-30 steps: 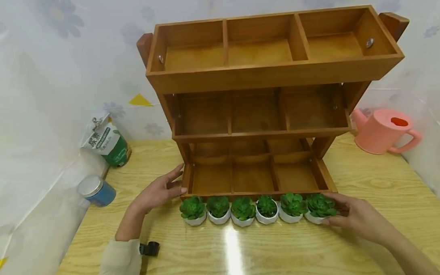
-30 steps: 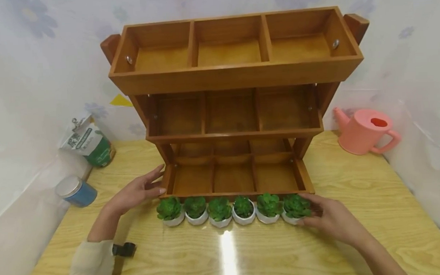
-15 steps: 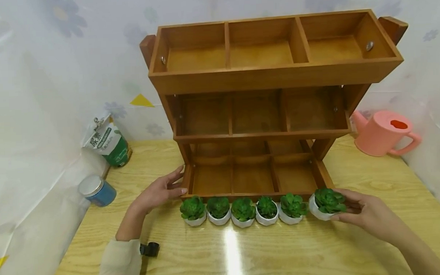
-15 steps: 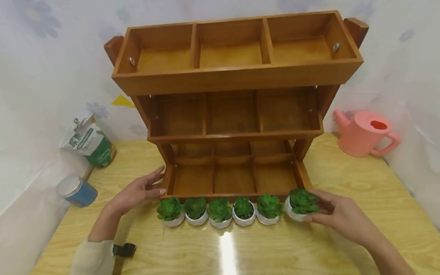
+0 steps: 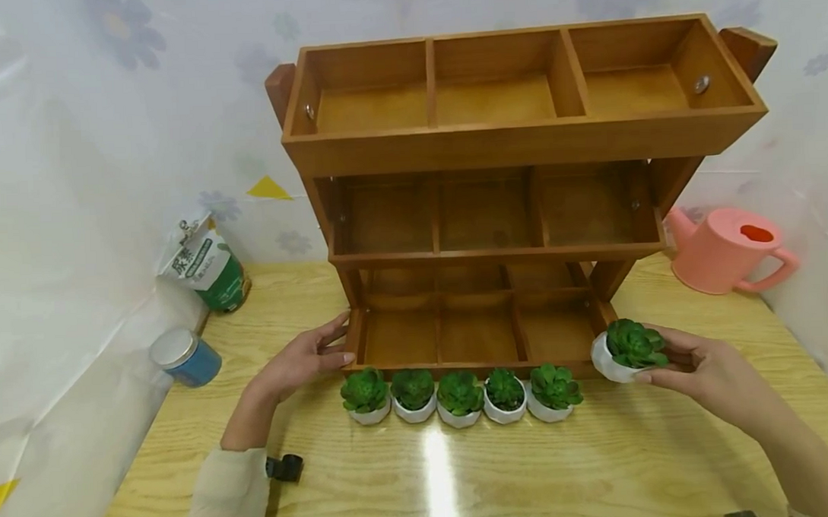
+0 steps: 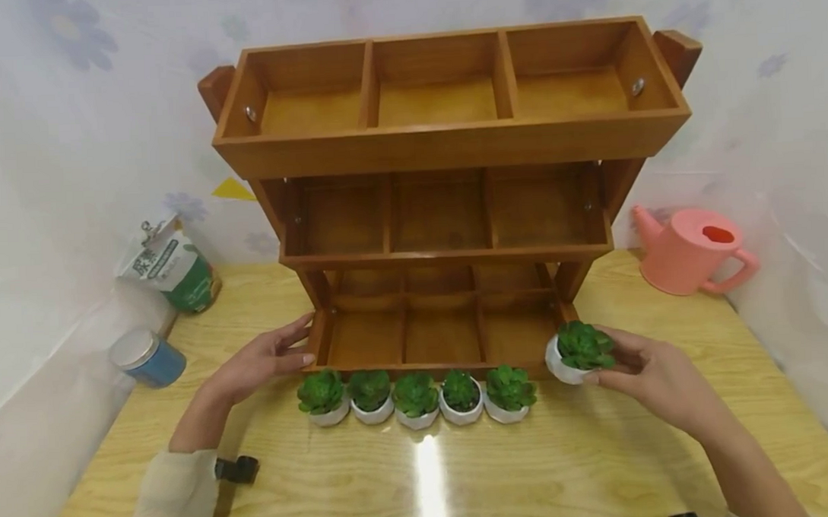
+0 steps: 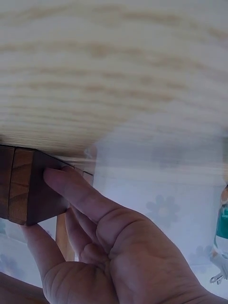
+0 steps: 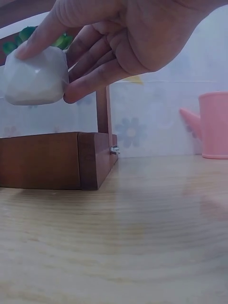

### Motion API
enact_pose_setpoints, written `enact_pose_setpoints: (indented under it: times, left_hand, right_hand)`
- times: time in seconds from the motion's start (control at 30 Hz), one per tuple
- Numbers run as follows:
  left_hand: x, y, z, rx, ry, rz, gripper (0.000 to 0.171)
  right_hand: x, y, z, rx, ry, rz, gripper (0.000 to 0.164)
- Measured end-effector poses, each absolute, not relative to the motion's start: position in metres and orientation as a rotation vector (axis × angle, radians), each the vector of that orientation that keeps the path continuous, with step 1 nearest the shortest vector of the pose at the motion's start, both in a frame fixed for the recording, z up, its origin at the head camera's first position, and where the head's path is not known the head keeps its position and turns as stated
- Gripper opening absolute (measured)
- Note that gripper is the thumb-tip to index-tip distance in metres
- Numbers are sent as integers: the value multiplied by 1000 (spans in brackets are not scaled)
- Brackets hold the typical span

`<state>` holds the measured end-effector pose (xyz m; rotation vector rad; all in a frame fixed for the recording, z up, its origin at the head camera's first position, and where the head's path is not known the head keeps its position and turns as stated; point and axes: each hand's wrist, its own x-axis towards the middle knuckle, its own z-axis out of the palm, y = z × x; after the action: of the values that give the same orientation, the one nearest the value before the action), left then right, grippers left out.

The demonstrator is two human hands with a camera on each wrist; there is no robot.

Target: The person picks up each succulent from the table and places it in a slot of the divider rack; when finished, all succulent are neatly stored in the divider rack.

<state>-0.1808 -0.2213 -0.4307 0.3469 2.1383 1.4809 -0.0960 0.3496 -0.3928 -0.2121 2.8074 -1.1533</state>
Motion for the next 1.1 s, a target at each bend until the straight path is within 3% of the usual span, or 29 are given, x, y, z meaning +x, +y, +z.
enact_pose_setpoints:
  times: [0.53, 1.1]
  left_hand:
    - [-177, -221, -431, 336, 2110, 1536, 81]
    - [-179, -221, -431, 350, 2115, 1523, 81]
  right_hand:
    - [-127, 340, -387, -139, 2807, -1088, 79]
    - [-147, 318, -397, -262, 2866, -1031, 75]
